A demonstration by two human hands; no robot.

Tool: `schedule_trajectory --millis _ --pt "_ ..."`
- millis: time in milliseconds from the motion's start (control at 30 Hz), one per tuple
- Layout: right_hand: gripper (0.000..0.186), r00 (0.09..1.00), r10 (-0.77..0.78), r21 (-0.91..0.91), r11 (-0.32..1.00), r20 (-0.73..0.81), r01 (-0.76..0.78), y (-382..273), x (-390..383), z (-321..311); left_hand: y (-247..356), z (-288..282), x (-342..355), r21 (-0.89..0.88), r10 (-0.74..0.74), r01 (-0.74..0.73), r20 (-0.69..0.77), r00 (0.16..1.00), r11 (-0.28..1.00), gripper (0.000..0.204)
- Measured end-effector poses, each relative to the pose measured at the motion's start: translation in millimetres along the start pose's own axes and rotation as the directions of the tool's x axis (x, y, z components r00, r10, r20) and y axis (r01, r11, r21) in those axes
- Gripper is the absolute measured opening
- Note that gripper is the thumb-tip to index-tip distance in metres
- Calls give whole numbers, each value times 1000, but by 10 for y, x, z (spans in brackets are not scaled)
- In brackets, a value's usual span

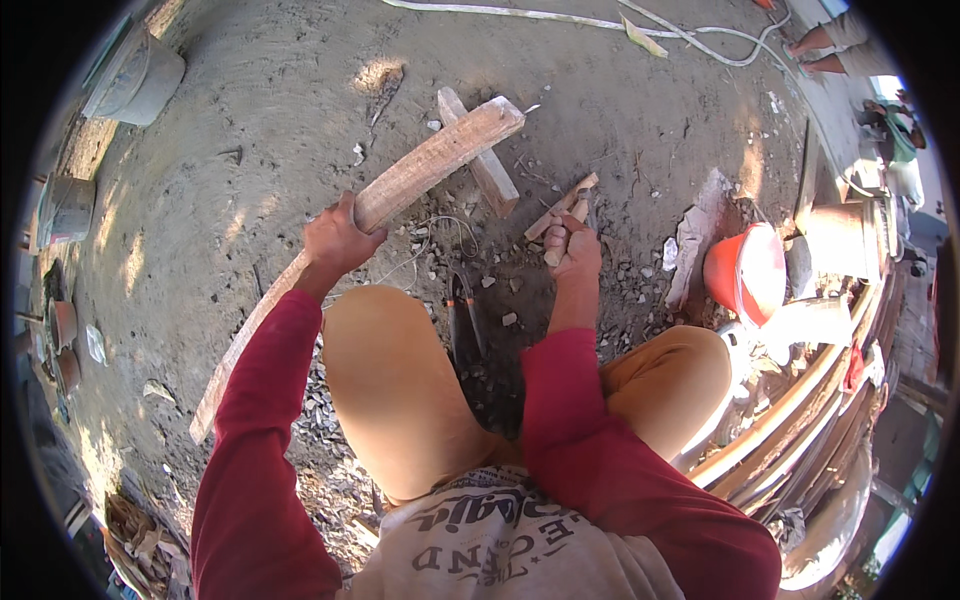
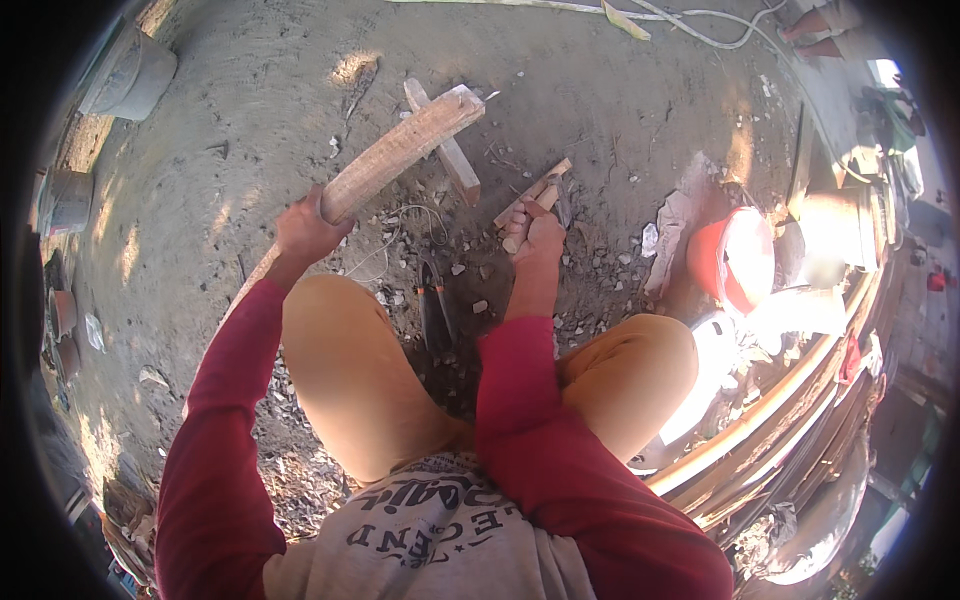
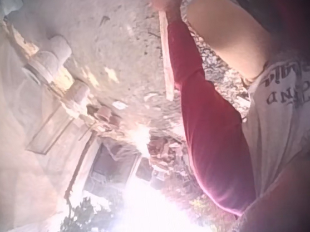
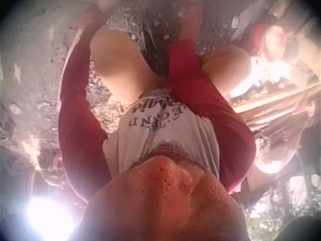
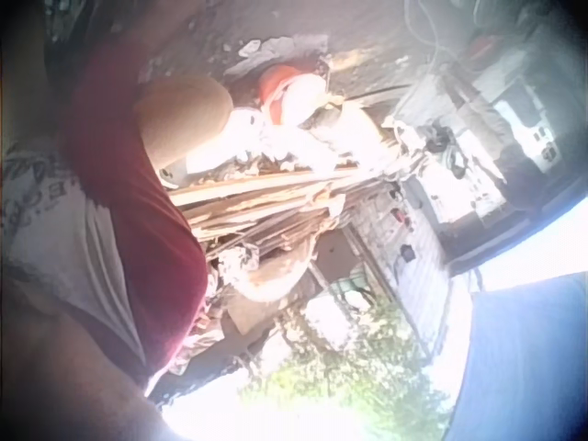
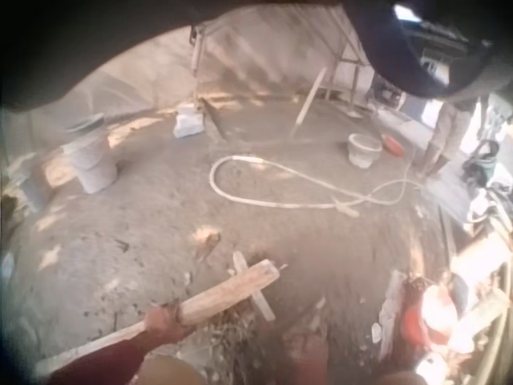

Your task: The person kneels on the ground and uses a hammer to split a long piece of wood into smaller sections. They then use pliers to pull out nails from the split wood pieces.

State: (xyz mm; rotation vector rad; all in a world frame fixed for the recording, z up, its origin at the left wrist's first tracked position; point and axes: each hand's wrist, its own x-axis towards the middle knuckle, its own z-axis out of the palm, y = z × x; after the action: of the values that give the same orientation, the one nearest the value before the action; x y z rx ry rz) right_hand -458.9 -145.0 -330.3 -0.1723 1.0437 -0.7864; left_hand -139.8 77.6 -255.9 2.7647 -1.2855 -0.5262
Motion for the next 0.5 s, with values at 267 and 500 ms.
schedule_trajectory --millis 267,500 --pt "17 849 -387 -721 461 361 517 -746 -1269 1879 -131 62 -42 -28 -5 4 -56 998 1000 86" --pt "56 736 -73 -701 -382 673 602 -1652 -1257 3210 -82 -42 -38 -27 -28 29 45 999 999 91"
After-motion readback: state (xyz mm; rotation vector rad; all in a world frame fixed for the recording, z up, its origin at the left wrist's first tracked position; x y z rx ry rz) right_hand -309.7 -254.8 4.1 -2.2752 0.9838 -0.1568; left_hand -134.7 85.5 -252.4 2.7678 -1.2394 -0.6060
